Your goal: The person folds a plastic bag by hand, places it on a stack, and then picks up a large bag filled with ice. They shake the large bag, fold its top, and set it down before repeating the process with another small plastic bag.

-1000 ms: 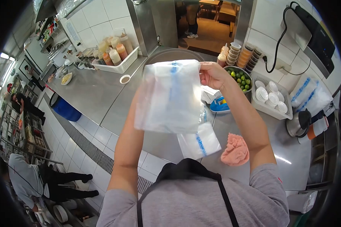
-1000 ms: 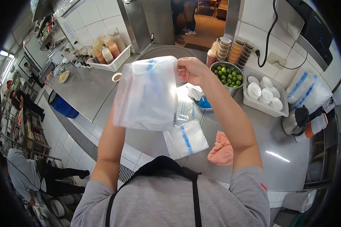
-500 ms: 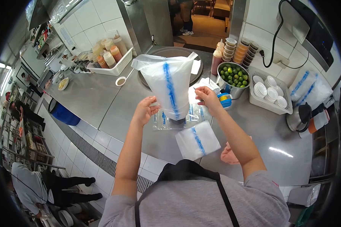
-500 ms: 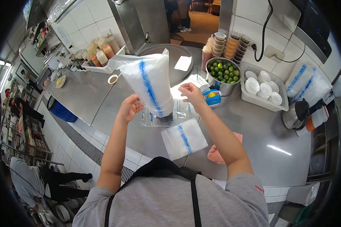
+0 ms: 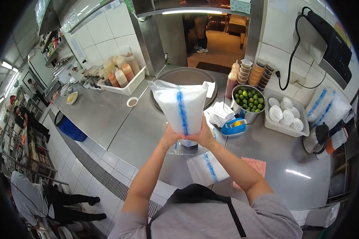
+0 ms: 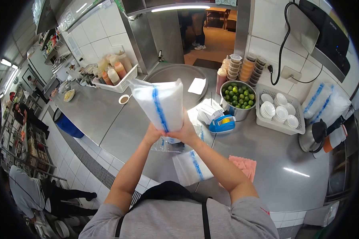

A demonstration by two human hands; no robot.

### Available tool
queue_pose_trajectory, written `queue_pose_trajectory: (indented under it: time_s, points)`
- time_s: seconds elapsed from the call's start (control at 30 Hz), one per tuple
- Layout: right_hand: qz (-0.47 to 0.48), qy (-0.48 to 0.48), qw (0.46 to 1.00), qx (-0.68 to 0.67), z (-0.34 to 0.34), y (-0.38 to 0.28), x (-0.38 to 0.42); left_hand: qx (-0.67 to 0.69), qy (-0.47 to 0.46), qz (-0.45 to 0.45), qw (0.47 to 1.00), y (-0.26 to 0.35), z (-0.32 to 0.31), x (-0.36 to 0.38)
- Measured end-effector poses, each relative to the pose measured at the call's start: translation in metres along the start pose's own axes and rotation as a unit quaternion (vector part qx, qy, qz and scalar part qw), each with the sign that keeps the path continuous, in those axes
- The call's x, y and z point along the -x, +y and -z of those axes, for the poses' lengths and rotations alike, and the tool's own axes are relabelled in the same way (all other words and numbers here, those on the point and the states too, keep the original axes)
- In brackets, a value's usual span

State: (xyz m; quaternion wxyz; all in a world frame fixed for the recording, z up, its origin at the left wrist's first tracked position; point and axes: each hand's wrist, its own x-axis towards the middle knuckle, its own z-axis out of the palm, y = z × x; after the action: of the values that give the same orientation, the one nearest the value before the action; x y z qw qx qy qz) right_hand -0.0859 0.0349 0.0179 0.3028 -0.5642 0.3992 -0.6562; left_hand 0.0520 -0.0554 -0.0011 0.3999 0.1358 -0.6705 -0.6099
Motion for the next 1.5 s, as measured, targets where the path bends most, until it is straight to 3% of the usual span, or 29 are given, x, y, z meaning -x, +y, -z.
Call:
queue_pose_trajectory:
  time_s: [0.1,0.23,0.5,0.57,0.6,0.63,0.67,0.7,0.73,0.8,0.83,0.87,0.9,0.93,1.0,1.07,1.2,1.27,1.33,1.47,1.5]
  points:
    - [-0.059,-0.007,0.998,-0.001,0.007,0.007,0.007,-0.002,0.008,0.053,0.999,-0.008,0.000,0.007]
    - [-0.094,-0.025,0.995,-0.009,0.010,0.018,0.015,0.003,0.023,0.031,0.999,-0.018,-0.006,0.017]
    - [-0.036,-0.039,0.995,0.086,0.017,0.037,0.016,-0.025,0.036,0.025,0.999,-0.036,-0.007,0.025]
    - [-0.028,-0.073,0.987,0.141,0.025,0.031,0.019,0.055,0.027,0.149,0.987,-0.044,-0.004,0.034]
    - [-0.045,-0.101,0.981,0.158,0.032,0.022,0.016,-0.033,0.033,0.101,0.994,-0.053,0.002,0.041]
    - [-0.004,-0.083,0.972,0.220,0.041,0.025,0.022,-0.122,0.033,0.054,0.991,-0.063,0.004,0.049]
    - [0.035,-0.067,0.957,0.281,0.051,0.027,0.034,-0.086,0.084,0.003,0.993,-0.053,-0.008,0.056]
    - [-0.014,-0.059,0.959,0.278,0.061,0.015,0.045,-0.051,0.138,-0.049,0.988,-0.035,-0.022,0.065]
    - [-0.056,-0.053,0.958,0.277,0.071,-0.003,0.055,-0.046,0.134,-0.028,0.990,-0.028,-0.026,0.079]
    - [-0.243,-0.094,0.911,0.319,0.091,-0.027,0.083,-0.306,0.115,-0.031,0.944,-0.015,-0.028,0.108]
    - [-0.252,-0.096,0.910,0.315,0.097,-0.027,0.099,-0.289,0.055,0.006,0.956,-0.010,-0.036,0.120]
    - [-0.167,-0.154,0.916,0.329,0.100,-0.026,0.114,-0.289,0.054,0.014,0.956,-0.005,-0.047,0.128]
    - [-0.078,-0.210,0.913,0.341,0.101,-0.024,0.126,-0.343,-0.060,-0.014,0.937,0.000,-0.060,0.134]
    - [-0.079,-0.209,0.914,0.339,0.099,-0.022,0.133,-0.390,-0.173,-0.045,0.903,0.002,-0.068,0.137]
    - [0.001,-0.255,0.875,0.412,0.097,-0.020,0.143,-0.431,-0.189,-0.078,0.879,0.004,-0.077,0.143]
    - [0.004,-0.287,0.855,0.432,0.089,-0.021,0.148,-0.473,-0.198,-0.111,0.851,-0.001,-0.074,0.144]
    - [-0.011,-0.333,0.809,0.484,0.061,-0.014,0.147,-0.462,-0.236,-0.013,0.855,0.003,-0.052,0.140]
    - [-0.003,-0.316,0.828,0.463,0.059,-0.008,0.142,-0.472,-0.247,0.012,0.846,0.014,-0.052,0.138]
    - [-0.079,-0.249,0.910,0.322,0.058,-0.011,0.132,-0.469,-0.161,-0.028,0.868,0.019,-0.059,0.136]
    - [0.002,-0.169,0.929,0.328,0.056,-0.033,0.111,-0.439,-0.088,-0.065,0.892,0.035,-0.063,0.135]
    - [0.015,-0.174,0.912,0.371,0.056,-0.039,0.112,-0.450,-0.162,-0.065,0.876,0.030,-0.060,0.140]
